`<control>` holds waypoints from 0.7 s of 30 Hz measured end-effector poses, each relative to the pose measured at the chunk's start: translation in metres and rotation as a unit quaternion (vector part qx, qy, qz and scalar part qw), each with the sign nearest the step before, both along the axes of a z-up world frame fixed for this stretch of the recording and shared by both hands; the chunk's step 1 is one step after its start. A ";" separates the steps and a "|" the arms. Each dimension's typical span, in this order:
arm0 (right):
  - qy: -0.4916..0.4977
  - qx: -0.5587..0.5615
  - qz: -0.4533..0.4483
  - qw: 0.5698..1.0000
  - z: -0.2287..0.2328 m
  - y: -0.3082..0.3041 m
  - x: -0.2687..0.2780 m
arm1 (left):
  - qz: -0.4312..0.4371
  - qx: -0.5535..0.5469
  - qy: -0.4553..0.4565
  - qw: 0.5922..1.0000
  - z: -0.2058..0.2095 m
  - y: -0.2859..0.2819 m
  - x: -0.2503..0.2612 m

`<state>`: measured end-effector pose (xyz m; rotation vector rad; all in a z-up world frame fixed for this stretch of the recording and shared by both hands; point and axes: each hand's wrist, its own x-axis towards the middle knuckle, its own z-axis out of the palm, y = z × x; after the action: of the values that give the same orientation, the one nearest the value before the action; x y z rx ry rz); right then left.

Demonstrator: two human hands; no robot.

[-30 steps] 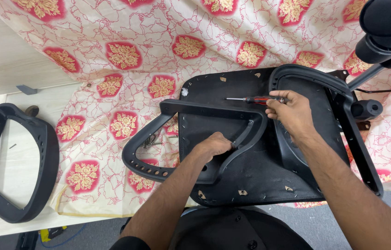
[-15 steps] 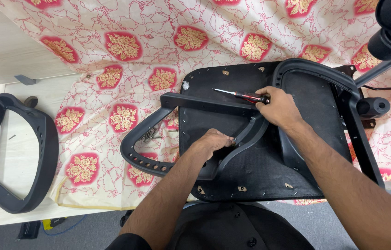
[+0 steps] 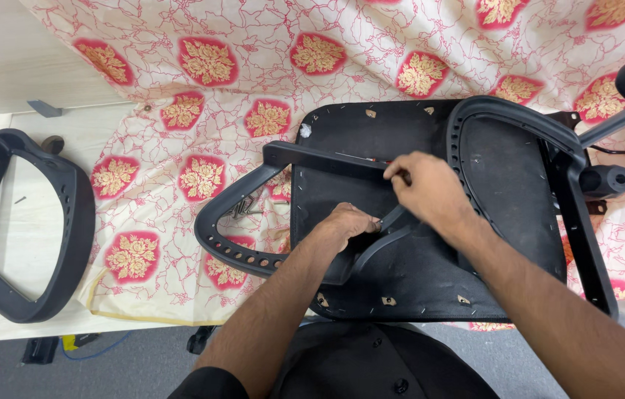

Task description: The person uses a screwdriver to fasten screws into a black plastic chair frame resting on an overturned chair seat. They insert screws, tighten them, and adjust the frame position to align holes. The person works on one side of the frame, securing it to the chair base.

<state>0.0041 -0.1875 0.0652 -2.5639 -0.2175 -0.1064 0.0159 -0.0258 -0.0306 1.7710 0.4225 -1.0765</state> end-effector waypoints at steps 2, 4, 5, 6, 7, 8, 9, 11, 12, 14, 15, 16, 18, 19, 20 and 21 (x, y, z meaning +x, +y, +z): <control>0.102 -0.021 0.007 0.995 0.005 0.007 -0.019 | -0.013 -0.023 -0.021 0.999 -0.001 0.003 -0.003; 0.171 -0.056 0.007 0.984 0.006 0.011 -0.026 | -0.025 -0.020 -0.042 0.999 0.000 0.001 -0.007; 0.189 -0.080 0.006 0.979 0.006 0.013 -0.027 | -0.028 -0.006 -0.052 0.998 0.001 -0.001 -0.009; 0.207 -0.105 0.008 0.973 0.005 0.016 -0.027 | -0.028 0.008 -0.062 0.998 0.003 -0.001 -0.010; 0.217 -0.124 0.006 0.968 0.003 0.019 -0.026 | -0.031 0.016 -0.060 0.998 0.004 -0.001 -0.011; 0.226 -0.143 0.004 0.964 0.001 0.022 -0.025 | -0.034 0.023 -0.058 0.997 0.006 -0.001 -0.011; 0.235 -0.161 0.002 0.958 0.000 0.024 -0.023 | -0.037 0.031 -0.057 0.997 0.007 0.000 -0.011; 0.263 -0.158 0.003 0.952 -0.003 0.024 -0.020 | -0.024 0.019 -0.060 0.998 0.008 0.000 -0.012; 0.276 -0.158 0.002 0.948 -0.003 0.023 -0.017 | -0.017 0.011 -0.063 0.998 0.008 -0.001 -0.012; 0.303 -0.176 0.010 0.936 -0.006 0.023 -0.011 | -0.017 0.009 -0.064 0.998 0.006 -0.001 -0.013; 0.317 -0.184 0.013 0.930 -0.007 0.024 -0.010 | -0.017 0.008 -0.064 0.998 0.004 0.000 -0.013; 0.316 -0.174 0.013 0.933 -0.008 0.024 -0.009 | -0.014 0.004 -0.062 0.998 0.003 0.000 -0.013; 0.314 -0.151 0.012 0.937 -0.010 0.024 -0.007 | -0.009 -0.004 -0.058 0.998 0.001 0.000 -0.012; 0.328 -0.151 0.007 0.933 -0.011 0.024 -0.005 | -0.016 -0.004 -0.063 0.998 0.000 0.000 -0.012; 0.342 -0.149 0.002 0.928 -0.012 0.025 -0.002 | -0.023 -0.003 -0.069 0.997 -0.001 0.000 -0.012; 0.356 -0.147 -0.003 0.923 -0.013 0.025 0.000 | -0.030 -0.002 -0.075 0.997 -0.001 0.000 -0.012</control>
<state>0.0037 -0.1626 0.0525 -2.6992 0.0633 0.9062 0.0039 -0.0257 -0.0316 1.8560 0.2753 -0.9777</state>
